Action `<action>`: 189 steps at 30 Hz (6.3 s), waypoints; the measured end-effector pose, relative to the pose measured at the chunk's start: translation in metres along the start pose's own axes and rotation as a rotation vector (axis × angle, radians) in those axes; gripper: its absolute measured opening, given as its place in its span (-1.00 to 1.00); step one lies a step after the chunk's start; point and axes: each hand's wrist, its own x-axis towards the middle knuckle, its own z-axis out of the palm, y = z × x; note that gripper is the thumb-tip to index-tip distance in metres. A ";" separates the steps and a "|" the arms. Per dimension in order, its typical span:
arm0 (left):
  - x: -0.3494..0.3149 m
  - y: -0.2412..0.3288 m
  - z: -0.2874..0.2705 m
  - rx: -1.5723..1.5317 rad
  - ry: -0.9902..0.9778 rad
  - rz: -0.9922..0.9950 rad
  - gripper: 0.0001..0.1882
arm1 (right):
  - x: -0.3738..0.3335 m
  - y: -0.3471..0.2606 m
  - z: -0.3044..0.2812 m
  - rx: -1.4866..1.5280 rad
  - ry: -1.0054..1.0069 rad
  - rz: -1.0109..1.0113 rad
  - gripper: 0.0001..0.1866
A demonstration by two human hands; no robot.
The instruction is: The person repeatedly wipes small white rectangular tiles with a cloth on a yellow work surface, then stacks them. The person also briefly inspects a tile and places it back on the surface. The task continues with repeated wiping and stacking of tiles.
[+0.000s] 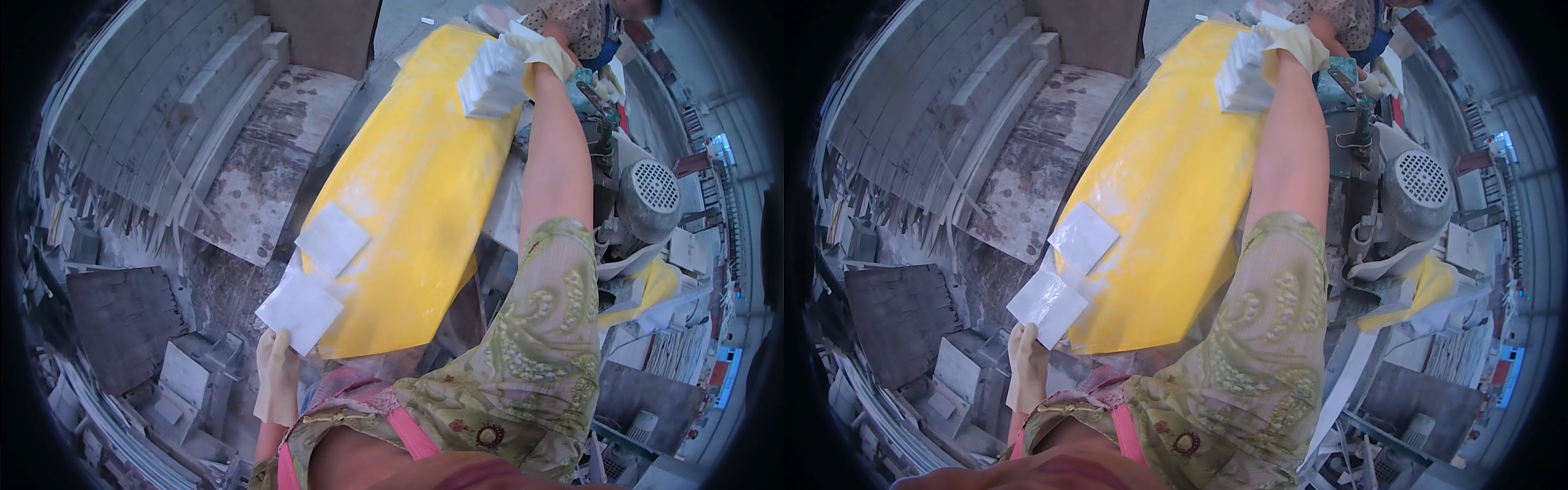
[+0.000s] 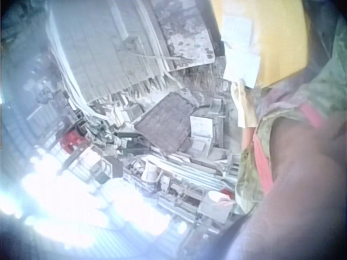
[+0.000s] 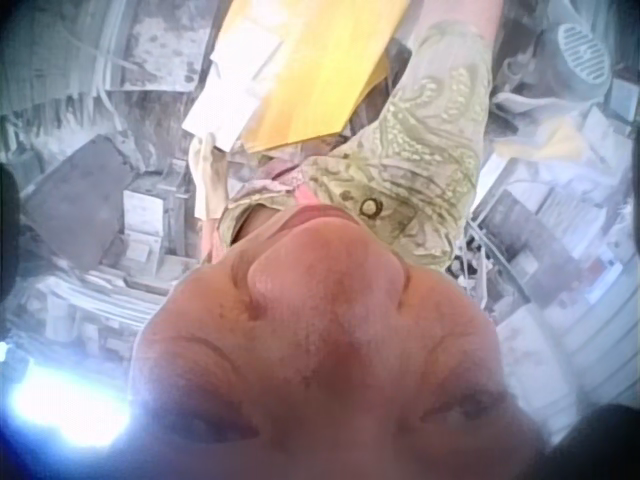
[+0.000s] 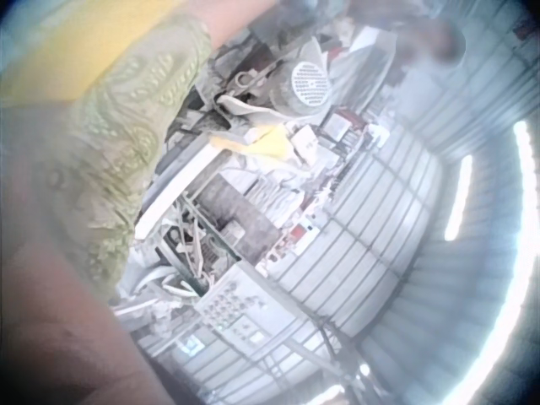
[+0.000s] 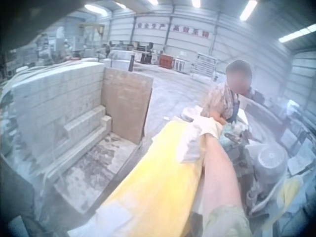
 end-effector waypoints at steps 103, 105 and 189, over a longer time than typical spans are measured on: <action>0.096 -0.047 0.127 0.544 -0.635 -0.089 -0.46 | -0.895 0.472 -0.410 -0.231 -0.310 0.923 0.36; 0.081 -0.055 0.128 0.606 -0.584 -0.001 -0.45 | -0.864 0.460 -0.394 -0.329 -0.217 0.701 0.23; 0.075 0.000 0.090 1.251 -0.512 0.270 -0.36 | -0.785 0.498 -0.330 -0.449 -0.210 0.127 -0.24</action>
